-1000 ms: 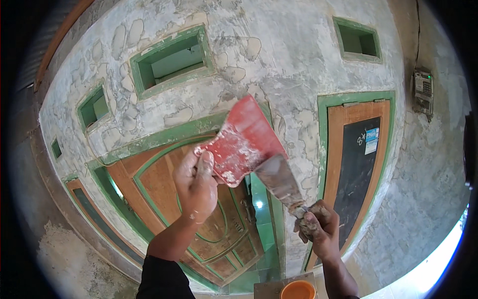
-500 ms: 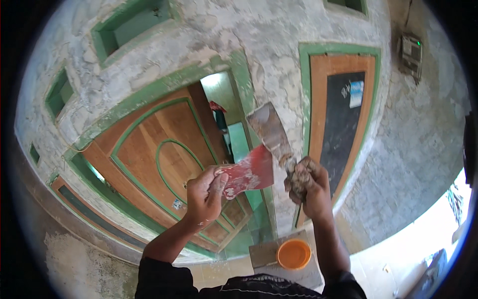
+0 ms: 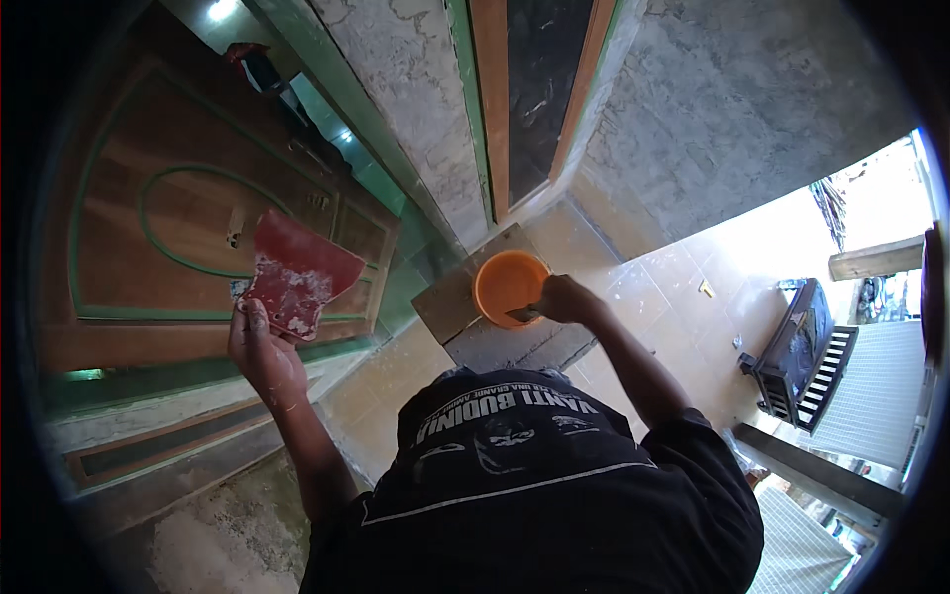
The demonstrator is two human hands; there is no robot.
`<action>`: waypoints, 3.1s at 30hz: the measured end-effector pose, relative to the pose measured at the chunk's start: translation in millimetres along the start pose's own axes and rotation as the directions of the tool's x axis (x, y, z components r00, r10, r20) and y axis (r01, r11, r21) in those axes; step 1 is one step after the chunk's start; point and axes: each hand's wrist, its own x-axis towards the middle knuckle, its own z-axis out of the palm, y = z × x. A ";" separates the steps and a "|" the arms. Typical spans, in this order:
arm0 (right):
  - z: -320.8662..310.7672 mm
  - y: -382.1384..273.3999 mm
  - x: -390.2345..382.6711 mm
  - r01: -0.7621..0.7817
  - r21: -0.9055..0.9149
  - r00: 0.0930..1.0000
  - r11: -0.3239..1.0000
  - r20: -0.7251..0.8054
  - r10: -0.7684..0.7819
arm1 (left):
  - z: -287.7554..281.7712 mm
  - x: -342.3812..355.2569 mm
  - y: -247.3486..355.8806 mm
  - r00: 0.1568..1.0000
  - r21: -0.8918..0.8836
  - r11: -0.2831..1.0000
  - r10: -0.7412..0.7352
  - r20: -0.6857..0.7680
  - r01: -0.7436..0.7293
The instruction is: The person patches a damaged wall by picking up patching compound from a bucket with a putty knife and applying it to the wall surface, followed by smoothing and sanding the area with a red applicator block.
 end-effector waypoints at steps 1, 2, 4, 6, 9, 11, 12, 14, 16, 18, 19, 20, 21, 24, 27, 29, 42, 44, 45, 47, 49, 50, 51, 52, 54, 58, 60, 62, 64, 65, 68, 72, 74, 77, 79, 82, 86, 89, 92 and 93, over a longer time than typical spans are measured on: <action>24.9 0.7 14.2 0.011 -0.021 0.996 1.000 -0.085 -0.012 | -4.4 -4.0 -5.1 1.000 0.026 0.999 -0.027 0.009 0.027; 53.8 11.6 36.2 0.002 -0.017 0.997 1.000 -0.079 -0.003 | -0.9 -7.2 -6.2 0.999 0.028 0.999 -0.038 0.013 0.038; 99.5 30.7 79.7 -0.033 -0.186 0.948 0.982 -0.317 -0.028 | 9.7 -15.9 -10.0 0.998 0.003 0.999 -0.052 0.019 0.052; 111.9 16.9 92.6 -0.021 -0.164 0.881 0.986 -0.469 -0.059 | 6.6 -22.5 -15.2 0.997 -0.008 0.997 -0.071 -0.016 0.071; 125.6 14.2 96.1 0.141 -0.131 0.797 0.981 -0.572 -0.191 | -7.2 -28.5 -24.0 0.998 0.033 0.998 -0.059 -0.035 0.060; 134.6 28.6 100.7 0.278 -0.110 0.794 0.954 -0.532 -0.293 | -17.2 -32.0 -29.2 0.995 0.019 0.997 -0.078 -0.056 0.079; 143.3 49.3 110.0 0.239 -0.128 0.896 0.963 -0.353 -0.269 | -18.3 -32.5 -30.3 0.994 0.001 0.996 -0.093 -0.060 0.094; 142.8 59.3 112.9 0.204 -0.156 0.965 0.966 -0.137 -0.226 | -28.9 -34.4 -33.3 0.986 -0.007 0.991 -0.134 -0.097 0.133; 108.2 45.0 103.2 0.140 -0.176 0.947 0.974 -0.264 -0.183 | -38.8 -37.8 -40.3 0.983 -0.049 0.992 -0.118 -0.139 0.113; 99.7 29.6 97.4 0.000 -0.211 0.948 0.977 -0.311 -0.067 | -46.6 -39.6 -46.7 0.977 -0.058 0.986 -0.165 -0.135 0.159; 97.3 23.8 95.5 -0.134 -0.232 0.929 0.964 -0.369 0.041 | -44.5 -40.3 -48.1 0.978 -0.058 0.988 -0.153 -0.144 0.146; 98.2 23.9 91.8 -0.132 -0.235 0.932 0.963 -0.360 0.040 | -44.5 -40.5 -49.1 0.979 -0.051 0.990 -0.138 -0.150 0.131; 99.3 25.7 85.7 0.062 -0.231 0.959 0.971 -0.256 -0.122 | -46.1 -42.0 -51.0 0.977 -0.050 0.989 -0.143 -0.157 0.137; 101.1 36.6 93.6 0.276 -0.241 0.941 0.930 -0.128 -0.313 | -48.6 -43.6 -53.6 0.979 -0.054 0.988 -0.154 -0.137 0.148; 83.1 19.9 93.6 0.175 -0.266 0.925 0.948 -0.284 -0.250 | -56.5 -45.9 -55.4 0.972 -0.046 0.988 -0.155 -0.175 0.149; 79.4 14.8 90.1 0.042 -0.221 0.876 0.974 -0.461 -0.142 | -60.0 -44.5 -54.3 0.975 -0.059 0.982 -0.188 -0.123 0.182; 84.1 9.2 77.0 -0.267 0.043 0.904 0.963 -0.336 0.265 | -69.1 -42.4 -64.3 0.971 -0.060 0.988 -0.148 -0.189 0.139; 99.0 13.6 69.6 -0.036 -0.176 0.967 0.984 -0.256 -0.010 | -64.7 -39.8 -62.3 0.967 -0.077 0.986 -0.163 -0.198 0.150; 101.7 23.8 74.6 -0.037 -0.173 0.965 0.984 -0.262 -0.010 | -65.6 -38.4 -61.6 0.968 -0.077 0.986 -0.158 -0.193 0.146; 96.6 36.9 81.8 0.054 -0.216 0.985 0.975 -0.148 -0.088 | -72.1 -37.7 -62.4 0.972 -0.083 0.985 -0.162 -0.170 0.149; 95.7 28.3 90.9 -0.044 -0.097 0.968 0.994 -0.250 0.018 | -73.6 -37.7 -63.4 0.971 -0.088 0.986 -0.157 -0.182 0.143; 99.2 26.4 89.8 -0.090 -0.031 0.953 0.995 -0.292 0.078 | -74.6 -38.2 -63.2 0.969 -0.091 0.986 -0.154 -0.195 0.139; 101.3 23.7 87.8 -0.133 0.039 0.933 0.990 -0.332 0.138 | -75.8 -39.1 -64.4 0.969 -0.087 0.986 -0.155 -0.192 0.141; 108.0 25.0 81.8 0.007 -0.093 0.955 0.996 -0.293 -0.034 | -77.1 -40.2 -66.4 0.971 -0.091 0.986 -0.158 -0.178 0.143; 120.3 42.6 84.2 0.144 -0.204 0.950 0.968 -0.244 -0.193 | -74.6 -38.4 -62.4 0.976 -0.086 0.986 -0.157 -0.148 0.145; 99.2 31.5 84.2 0.121 -0.198 0.926 0.973 -0.330 -0.182 | -77.5 -41.0 -62.5 0.972 -0.070 0.987 -0.152 -0.181 0.142; 94.5 10.9 72.1 -0.058 -0.143 0.909 0.988 -0.418 -0.007 | -80.6 -41.7 -61.1 0.970 -0.049 0.990 -0.142 -0.196 0.135; 100.7 7.2 69.2 -0.142 -0.149 0.983 0.979 -0.140 0.121 | -80.5 -42.3 -58.1 0.976 -0.099 0.981 -0.176 -0.128 0.164; 108.0 8.2 70.8 -0.117 -0.082 0.979 0.990 -0.176 0.101 | -77.9 -44.3 -55.9 0.978 -0.102 0.983 -0.163 -0.132 0.150; 109.4 9.5 76.8 -0.173 0.069 0.972 0.982 -0.149 0.182 | -77.1 -45.7 -55.3 0.979 -0.105 0.985 -0.153 -0.137 0.140; 100.8 20.6 92.2 -0.254 0.257 0.945 0.932 -0.138 0.296 | -81.6 -46.5 -58.5 0.977 -0.133 0.980 -0.167 -0.135 0.149; 107.8 10.9 77.9 -0.206 -0.102 0.941 0.973 -0.292 0.169 | -83.3 -50.5 -57.0 0.970 -0.129 0.978 -0.185 -0.156 0.166; 104.8 5.5 70.9 -0.173 -0.119 0.952 0.978 -0.273 0.136 | -86.5 -49.3 -59.8 0.976 -0.127 0.981 -0.165 -0.144 0.147; 97.0 -4.9 62.9 -0.158 -0.150 0.953 0.976 -0.284 0.110 | -86.3 -51.3 -56.3 0.977 -0.130 0.982 -0.153 -0.146 0.135; 94.3 -3.8 60.1 -0.177 -0.163 0.944 0.971 -0.308 0.120 | -86.2 -50.6 -60.9 0.975 -0.143 0.979 -0.167 -0.145 0.146; 80.8 -1.7 59.6 -0.140 -0.100 0.951 0.985 -0.291 0.106 | -79.8 -49.2 -56.4 0.976 -0.143 0.981 -0.157 -0.152 0.135; 48.6 -15.5 36.6 -0.299 0.011 0.902 0.954 -0.324 0.286 | -82.6 -52.5 -57.8 0.973 -0.136 0.982 -0.152 -0.174 0.129; 36.7 -17.2 20.1 -0.336 0.142 0.875 0.931 -0.317 0.365 | -74.6 -53.7 -54.6 0.965 -0.136 0.983 -0.150 -0.215 0.123; 40.6 30.0 13.1 -0.214 0.147 0.911 0.966 -0.325 0.252 | -76.1 -51.5 -57.6 0.969 -0.152 0.980 -0.157 -0.190 0.129; 32.3 29.7 1.1 -0.077 0.260 0.921 0.962 -0.350 0.168 | -77.2 -51.9 -58.2 0.968 -0.152 0.981 -0.153 -0.197 0.124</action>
